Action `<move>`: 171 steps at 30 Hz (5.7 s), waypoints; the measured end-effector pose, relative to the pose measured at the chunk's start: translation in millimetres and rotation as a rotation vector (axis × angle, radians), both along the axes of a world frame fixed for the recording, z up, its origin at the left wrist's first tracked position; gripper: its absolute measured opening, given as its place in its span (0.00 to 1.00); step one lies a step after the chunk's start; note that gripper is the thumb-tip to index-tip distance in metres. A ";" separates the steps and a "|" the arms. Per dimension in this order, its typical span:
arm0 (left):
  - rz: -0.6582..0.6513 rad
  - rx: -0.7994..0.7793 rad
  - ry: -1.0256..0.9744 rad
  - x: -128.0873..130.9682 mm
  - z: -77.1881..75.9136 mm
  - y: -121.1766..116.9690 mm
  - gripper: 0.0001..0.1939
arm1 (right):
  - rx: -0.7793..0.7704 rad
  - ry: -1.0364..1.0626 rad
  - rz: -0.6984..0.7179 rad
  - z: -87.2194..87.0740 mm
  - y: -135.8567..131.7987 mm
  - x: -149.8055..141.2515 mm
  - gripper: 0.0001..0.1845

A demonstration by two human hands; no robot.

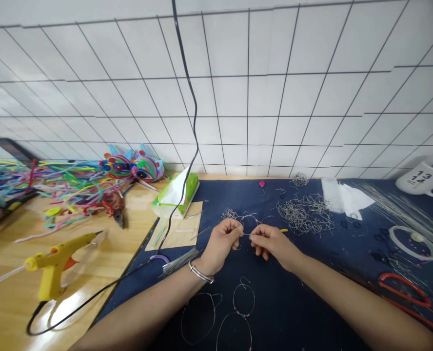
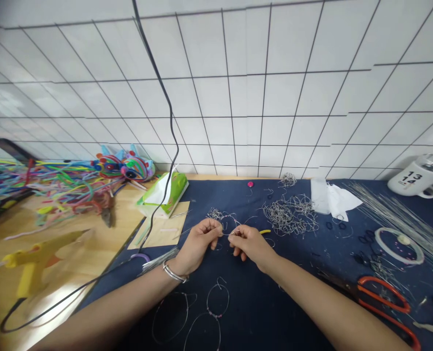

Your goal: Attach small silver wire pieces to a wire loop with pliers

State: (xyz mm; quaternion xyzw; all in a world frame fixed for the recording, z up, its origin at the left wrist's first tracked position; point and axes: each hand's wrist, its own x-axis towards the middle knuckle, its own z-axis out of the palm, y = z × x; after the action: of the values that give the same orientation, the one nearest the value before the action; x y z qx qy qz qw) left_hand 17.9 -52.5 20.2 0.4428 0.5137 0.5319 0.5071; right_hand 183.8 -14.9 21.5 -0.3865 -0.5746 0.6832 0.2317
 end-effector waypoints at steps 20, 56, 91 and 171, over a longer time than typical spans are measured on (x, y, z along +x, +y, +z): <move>-0.107 -0.020 0.131 1.8 -1.0 -2.9 0.13 | 0.154 -0.039 -0.128 -4.4 -2.5 -0.7 0.17; -0.252 -0.142 0.114 7.9 -7.6 -8.9 0.14 | 0.091 0.090 -0.230 -0.8 -8.5 -3.1 0.17; -0.159 -0.094 0.106 -0.9 1.6 -0.2 0.12 | 0.171 0.010 -0.233 6.5 -3.1 2.4 0.17; -0.158 -0.033 0.012 -13.8 11.3 7.5 0.11 | 0.256 -0.108 -0.069 5.5 3.4 4.1 0.12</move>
State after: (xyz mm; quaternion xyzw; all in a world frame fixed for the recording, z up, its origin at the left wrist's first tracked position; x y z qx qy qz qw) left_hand 4.1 -45.0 31.5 0.4766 0.4890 0.4790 0.5517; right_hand 187.9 -11.5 27.1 -0.4095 -0.6550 0.5742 0.2711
